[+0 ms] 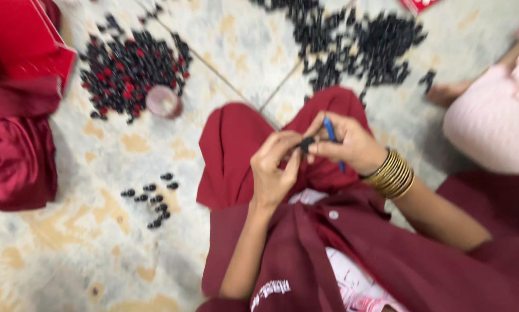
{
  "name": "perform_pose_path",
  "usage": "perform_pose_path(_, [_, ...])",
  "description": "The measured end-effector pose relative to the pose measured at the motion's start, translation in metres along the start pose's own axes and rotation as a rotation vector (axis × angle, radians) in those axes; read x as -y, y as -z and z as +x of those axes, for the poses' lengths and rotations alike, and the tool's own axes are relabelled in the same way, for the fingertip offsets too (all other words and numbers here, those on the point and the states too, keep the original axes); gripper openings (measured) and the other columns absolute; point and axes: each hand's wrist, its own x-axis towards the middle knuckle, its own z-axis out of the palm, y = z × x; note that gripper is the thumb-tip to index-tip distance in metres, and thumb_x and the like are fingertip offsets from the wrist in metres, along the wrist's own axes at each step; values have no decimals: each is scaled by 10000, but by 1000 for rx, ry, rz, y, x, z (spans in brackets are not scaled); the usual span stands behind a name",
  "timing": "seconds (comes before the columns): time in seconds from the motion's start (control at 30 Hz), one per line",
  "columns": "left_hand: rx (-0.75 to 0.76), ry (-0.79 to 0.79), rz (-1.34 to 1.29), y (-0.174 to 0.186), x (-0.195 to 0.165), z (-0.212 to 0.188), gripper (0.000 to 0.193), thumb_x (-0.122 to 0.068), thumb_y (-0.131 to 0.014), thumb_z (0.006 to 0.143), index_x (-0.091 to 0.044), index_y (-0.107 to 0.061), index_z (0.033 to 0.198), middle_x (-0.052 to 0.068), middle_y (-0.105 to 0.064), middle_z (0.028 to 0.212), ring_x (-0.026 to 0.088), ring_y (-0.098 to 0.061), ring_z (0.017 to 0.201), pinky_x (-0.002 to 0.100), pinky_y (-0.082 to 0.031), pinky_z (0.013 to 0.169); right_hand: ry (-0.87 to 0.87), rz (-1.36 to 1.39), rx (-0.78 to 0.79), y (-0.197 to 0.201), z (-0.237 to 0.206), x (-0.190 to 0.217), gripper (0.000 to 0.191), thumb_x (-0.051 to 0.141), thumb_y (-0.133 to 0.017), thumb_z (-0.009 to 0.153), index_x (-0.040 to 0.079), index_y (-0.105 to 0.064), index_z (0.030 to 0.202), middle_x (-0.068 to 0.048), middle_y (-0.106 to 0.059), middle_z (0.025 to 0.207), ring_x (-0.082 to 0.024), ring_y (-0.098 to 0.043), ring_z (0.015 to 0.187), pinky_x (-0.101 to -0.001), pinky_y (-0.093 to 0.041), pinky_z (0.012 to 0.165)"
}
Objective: The person sits on the floor sorting through piles of black plastic game pieces and, using a blue handheld press tool, attaches red felt discs to the base of each piece one at a time, setting completed pieces aside. Other workers around them perform the same assembly on the floor.
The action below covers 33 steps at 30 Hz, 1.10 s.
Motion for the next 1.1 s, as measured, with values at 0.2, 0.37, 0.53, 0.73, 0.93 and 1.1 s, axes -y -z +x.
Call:
perform_pose_path(0.2, [-42, 24, -3, 2, -4, 0, 196, 91, -687, 872, 7, -729, 1045, 93, -727, 1048, 165, -759, 837, 251, -618, 678, 28, -4, 61, -6, 3, 9, 272, 89, -738, 920, 39, -585, 1139, -12, -686, 859, -6, -497, 641, -186, -342, 530])
perform_pose_path(0.37, [-19, 69, -53, 0, -1, -3, 209, 81, -688, 864, 32, -712, 1065, 100, -688, 1096, 161, -755, 827, 247, -632, 664, -29, 78, 22, -4, 1, 10, 237, 128, -666, 960, 48, -600, 1172, -12, -656, 802, -4, -369, 533, -190, -255, 455])
perform_pose_path(0.53, [-77, 9, 8, -4, 2, -4, 193, 90, -683, 901, 13, -738, 1069, 91, -687, 1084, 164, -753, 853, 251, -637, 693, -56, 139, -11, -8, 2, 6, 229, 171, -619, 983, 75, -553, 1179, -66, -703, 795, -21, -380, 493, -196, -266, 438])
perform_pose_path(0.73, [-99, 7, 51, -6, 9, -5, 137, 102, -688, 876, 25, -700, 988, 89, -669, 1077, 158, -747, 849, 249, -640, 675, -27, 199, -19, -10, 1, -3, 245, 165, -659, 976, 69, -553, 1174, -79, -712, 835, -17, -380, 507, -193, -272, 453])
perform_pose_path(0.93, [-111, -3, 64, -9, 16, -6, 123, 119, -683, 868, 35, -656, 953, 97, -652, 1087, 163, -749, 844, 256, -650, 673, -33, 192, -9, -11, 3, -7, 238, 172, -660, 973, 65, -554, 1158, -79, -726, 835, -16, -381, 499, -190, -286, 452])
perform_pose_path(1.1, [-98, 10, 67, -9, 16, -5, 150, 117, -678, 871, 28, -670, 991, 103, -645, 1097, 173, -752, 834, 258, -653, 667, 0, 208, -11, -12, 4, -9, 202, 171, -644, 992, 62, -569, 1144, -82, -745, 839, -18, -389, 506, -194, -299, 461])
